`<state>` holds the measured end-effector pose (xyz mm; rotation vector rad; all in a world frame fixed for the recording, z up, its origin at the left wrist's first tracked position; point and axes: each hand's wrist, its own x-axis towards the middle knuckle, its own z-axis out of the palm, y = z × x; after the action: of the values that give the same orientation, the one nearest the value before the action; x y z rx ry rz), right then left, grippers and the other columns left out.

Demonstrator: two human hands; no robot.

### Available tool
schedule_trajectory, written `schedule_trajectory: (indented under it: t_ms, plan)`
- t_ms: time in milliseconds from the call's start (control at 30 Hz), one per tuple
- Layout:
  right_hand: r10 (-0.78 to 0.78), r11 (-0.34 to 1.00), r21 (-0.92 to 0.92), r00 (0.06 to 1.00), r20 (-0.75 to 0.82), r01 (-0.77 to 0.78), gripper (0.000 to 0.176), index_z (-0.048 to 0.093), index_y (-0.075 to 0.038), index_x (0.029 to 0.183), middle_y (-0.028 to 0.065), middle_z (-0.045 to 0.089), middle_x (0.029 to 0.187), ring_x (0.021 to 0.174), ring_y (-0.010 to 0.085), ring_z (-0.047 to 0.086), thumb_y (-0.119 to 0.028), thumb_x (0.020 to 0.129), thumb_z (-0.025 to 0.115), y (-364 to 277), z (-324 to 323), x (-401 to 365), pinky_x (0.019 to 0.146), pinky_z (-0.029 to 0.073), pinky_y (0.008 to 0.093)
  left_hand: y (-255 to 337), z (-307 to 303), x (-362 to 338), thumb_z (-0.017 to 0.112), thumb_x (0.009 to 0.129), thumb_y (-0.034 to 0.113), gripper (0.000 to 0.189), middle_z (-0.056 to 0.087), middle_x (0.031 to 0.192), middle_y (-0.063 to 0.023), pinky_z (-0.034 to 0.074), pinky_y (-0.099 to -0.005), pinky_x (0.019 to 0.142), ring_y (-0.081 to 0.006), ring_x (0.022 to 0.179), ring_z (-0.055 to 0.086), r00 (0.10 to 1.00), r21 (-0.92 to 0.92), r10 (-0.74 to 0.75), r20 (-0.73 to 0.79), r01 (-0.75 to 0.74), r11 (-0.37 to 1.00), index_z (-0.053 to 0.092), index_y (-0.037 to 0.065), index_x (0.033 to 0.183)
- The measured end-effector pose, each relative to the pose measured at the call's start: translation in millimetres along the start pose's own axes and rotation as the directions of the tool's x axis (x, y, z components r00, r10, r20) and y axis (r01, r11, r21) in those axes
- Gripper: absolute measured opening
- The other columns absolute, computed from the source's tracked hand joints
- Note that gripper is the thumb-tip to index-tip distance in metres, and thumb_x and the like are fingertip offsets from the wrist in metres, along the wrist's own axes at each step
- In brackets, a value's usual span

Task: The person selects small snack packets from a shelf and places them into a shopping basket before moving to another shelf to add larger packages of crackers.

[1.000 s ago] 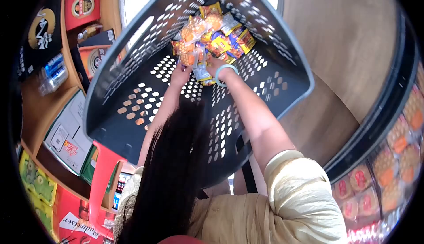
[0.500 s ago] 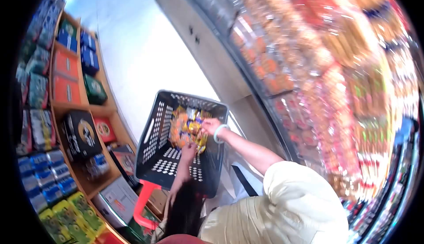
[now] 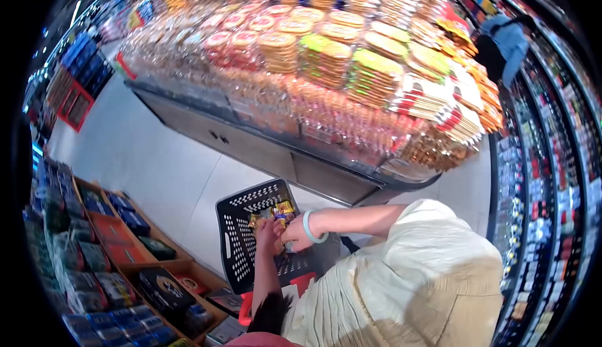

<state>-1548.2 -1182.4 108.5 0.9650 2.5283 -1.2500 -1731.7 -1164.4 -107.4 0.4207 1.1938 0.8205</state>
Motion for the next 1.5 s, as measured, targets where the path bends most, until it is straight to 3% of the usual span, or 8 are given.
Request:
schedule_trajectory:
  t_ms: [100,300,367,467,667,800,1300,1500]
  plan:
    - [-0.036,0.999,0.021,0.997,0.072,0.035,0.037,0.055,-0.002,0.11,0.0202,0.062,0.101,0.096,0.038,0.058,-0.029,0.084,0.056,-30,-47,-50,0.082,0.044,0.0456,13,21,-24,0.056,0.091,0.019,0.021,0.062,0.089,-0.0069,0.048,-0.024,0.06,-0.0142,0.073,0.06,0.997,-0.055,-0.011,0.076,0.016,0.998,0.053,0.005,0.106]
    - [-0.144,0.989,-0.062,0.946,-0.29,0.132,0.042,0.05,0.001,0.121,0.0197,0.06,0.111,0.103,0.0322,0.058,-0.027,0.091,0.052,-50,-146,-200,0.088,0.046,0.0386,43,81,-67,0.054,0.091,0.018,0.019,0.062,0.089,-0.0061,0.047,-0.0219,0.062,-0.0106,0.071,0.057,0.975,-0.064,-0.006,0.221,0.021,0.998,0.055,0.002,0.103]
    - [0.051,0.995,0.1,0.906,-0.419,-0.01,0.041,0.05,0.002,0.12,0.0157,0.062,0.109,0.098,0.0243,0.061,-0.028,0.092,0.052,-49,-177,-261,0.085,0.048,0.0332,64,115,-96,0.051,0.093,0.018,0.022,0.062,0.089,-0.0061,0.049,-0.0217,0.067,-0.0109,0.073,0.058,0.99,-0.017,0.04,0.135,-0.038,0.999,0.055,0.001,0.106]
    - [0.208,0.965,0.261,0.619,-0.757,-0.006,0.039,0.055,-0.001,0.116,0.0078,0.065,0.103,0.09,0.014,0.062,-0.03,0.091,0.056,3,-206,-335,0.081,0.049,0.0275,81,145,-104,0.05,0.094,0.018,0.022,0.063,0.092,-0.0072,0.051,-0.0226,0.069,-0.013,0.078,0.061,0.981,-0.027,0.039,0.192,-0.034,0.999,0.056,0.002,0.107]
    - [0.676,0.694,0.696,0.167,-0.718,0.184,0.037,0.056,-0.002,0.11,0.0081,0.063,0.103,0.078,0.0095,0.06,-0.033,0.088,0.061,122,-241,-436,0.068,0.054,0.0232,113,213,-98,0.051,0.094,0.018,0.023,0.064,0.095,-0.009,0.053,-0.0265,0.072,-0.0153,0.081,0.063,0.959,0.047,0.108,0.262,-0.124,0.991,0.055,0.001,0.109]
    - [0.756,0.55,0.769,0.197,-0.625,0.326,0.042,0.05,-0.001,0.111,0.0075,0.062,0.097,0.075,0.0116,0.062,-0.032,0.087,0.063,167,-250,-456,0.065,0.057,0.0265,133,258,-106,0.052,0.094,0.021,0.025,0.063,0.099,-0.0091,0.052,-0.0272,0.073,-0.0152,0.084,0.062,0.933,0.075,0.182,0.311,-0.215,0.974,0.054,0.002,0.111]
    - [0.805,0.47,0.86,0.301,-0.51,0.201,0.035,0.05,-0.001,0.108,0.0039,0.059,0.087,0.069,0.0119,0.063,-0.028,0.088,0.061,214,-278,-460,0.053,0.053,0.0229,106,326,-121,0.052,0.094,0.021,0.025,0.063,0.098,-0.0091,0.053,-0.0288,0.074,-0.0163,0.085,0.063,0.927,-0.046,0.244,0.284,-0.241,0.97,0.055,0.002,0.11]
    - [0.834,0.462,0.857,0.217,-0.507,0.227,0.03,0.053,-0.005,0.1,0.0003,0.057,0.083,0.07,0.011,0.061,-0.029,0.085,0.065,215,-280,-443,0.056,0.052,0.0239,109,307,-111,0.052,0.095,0.021,0.025,0.064,0.098,-0.009,0.053,-0.0283,0.074,-0.0162,0.085,0.063,0.947,-0.063,0.204,0.249,-0.194,0.979,0.055,0.002,0.11]
